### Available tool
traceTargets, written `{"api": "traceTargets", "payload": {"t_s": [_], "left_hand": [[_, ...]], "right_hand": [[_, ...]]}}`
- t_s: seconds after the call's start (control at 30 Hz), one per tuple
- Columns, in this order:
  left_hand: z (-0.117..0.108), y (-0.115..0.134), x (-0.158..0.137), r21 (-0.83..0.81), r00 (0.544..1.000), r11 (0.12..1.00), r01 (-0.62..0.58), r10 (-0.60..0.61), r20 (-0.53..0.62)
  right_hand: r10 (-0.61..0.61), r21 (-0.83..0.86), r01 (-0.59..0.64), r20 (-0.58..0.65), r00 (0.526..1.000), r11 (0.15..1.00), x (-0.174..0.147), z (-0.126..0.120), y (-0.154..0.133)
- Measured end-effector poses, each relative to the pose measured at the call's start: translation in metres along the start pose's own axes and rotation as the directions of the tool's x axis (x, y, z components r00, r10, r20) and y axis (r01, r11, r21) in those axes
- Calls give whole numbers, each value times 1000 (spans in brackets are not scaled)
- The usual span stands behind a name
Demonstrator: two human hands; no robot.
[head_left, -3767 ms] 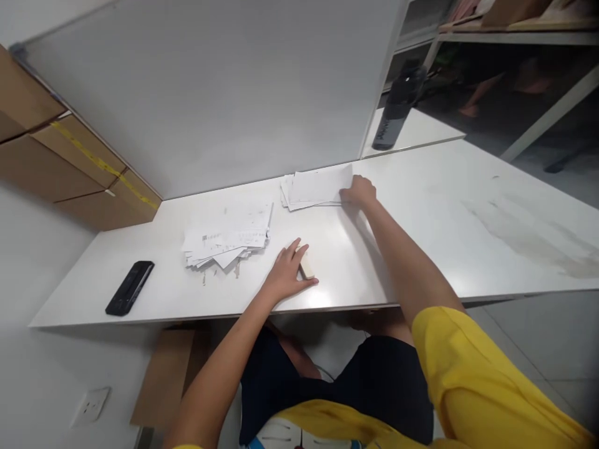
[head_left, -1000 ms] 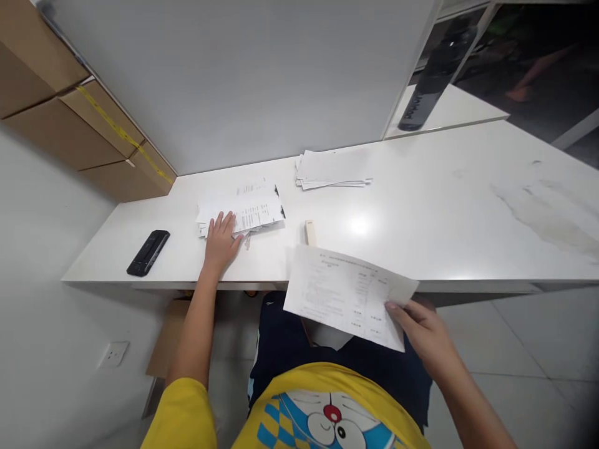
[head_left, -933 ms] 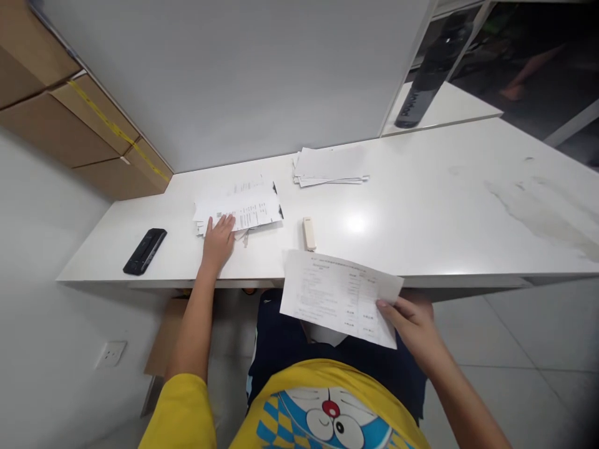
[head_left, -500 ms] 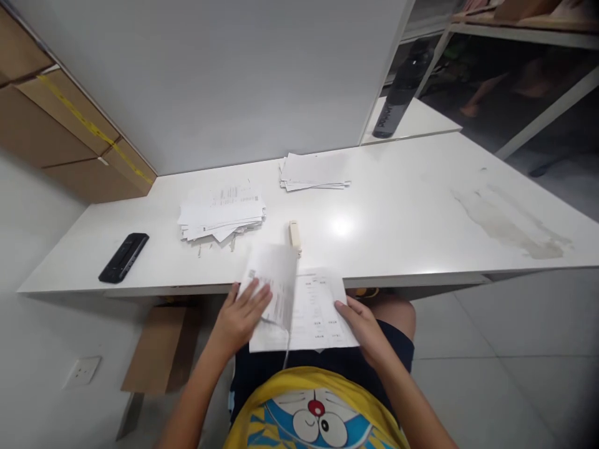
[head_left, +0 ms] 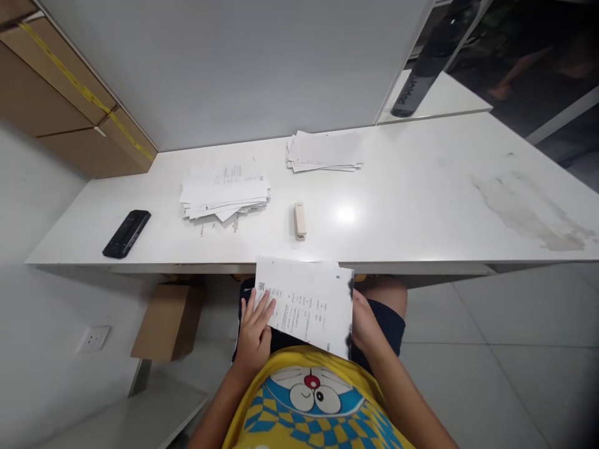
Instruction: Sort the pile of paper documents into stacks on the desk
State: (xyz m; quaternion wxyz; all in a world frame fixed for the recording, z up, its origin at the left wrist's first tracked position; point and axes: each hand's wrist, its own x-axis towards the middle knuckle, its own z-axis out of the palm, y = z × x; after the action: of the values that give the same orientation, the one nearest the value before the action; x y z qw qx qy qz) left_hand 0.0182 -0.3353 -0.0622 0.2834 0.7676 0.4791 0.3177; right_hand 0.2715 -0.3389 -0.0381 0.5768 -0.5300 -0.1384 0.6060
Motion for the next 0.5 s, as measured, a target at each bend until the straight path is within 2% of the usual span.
{"api": "traceTargets", "payload": {"t_s": [0.07,0.13,0.17,0.2,0.27,0.4,0.5], "left_hand": [[12,-14,10,-272,976,941,200,-215,-27],[25,-24,29,-515,901,763,390,-432,42],[31,-27,41,-595,858,653,469,-496,132],[37,-28,52,-641,820,551,534,-521,236],[49,-25,71,-670,766,414,616,-513,387],[71,-9,81,-690,733,305,657,-471,491],[84,10,75,-687,679,165,707,-429,596]], "right_hand": [[0,38,-1,29,1000,999,2,-4,-1],[4,47,-7,62,998,999,4,-4,-1],[2,39,-5,72,997,999,4,-4,-1],[-5,21,3,78,997,1000,3,-2,-1],[-21,-37,25,95,995,999,0,2,0],[-13,-104,30,161,987,994,-16,11,9],[30,-73,-17,182,983,997,-28,15,22]]}}
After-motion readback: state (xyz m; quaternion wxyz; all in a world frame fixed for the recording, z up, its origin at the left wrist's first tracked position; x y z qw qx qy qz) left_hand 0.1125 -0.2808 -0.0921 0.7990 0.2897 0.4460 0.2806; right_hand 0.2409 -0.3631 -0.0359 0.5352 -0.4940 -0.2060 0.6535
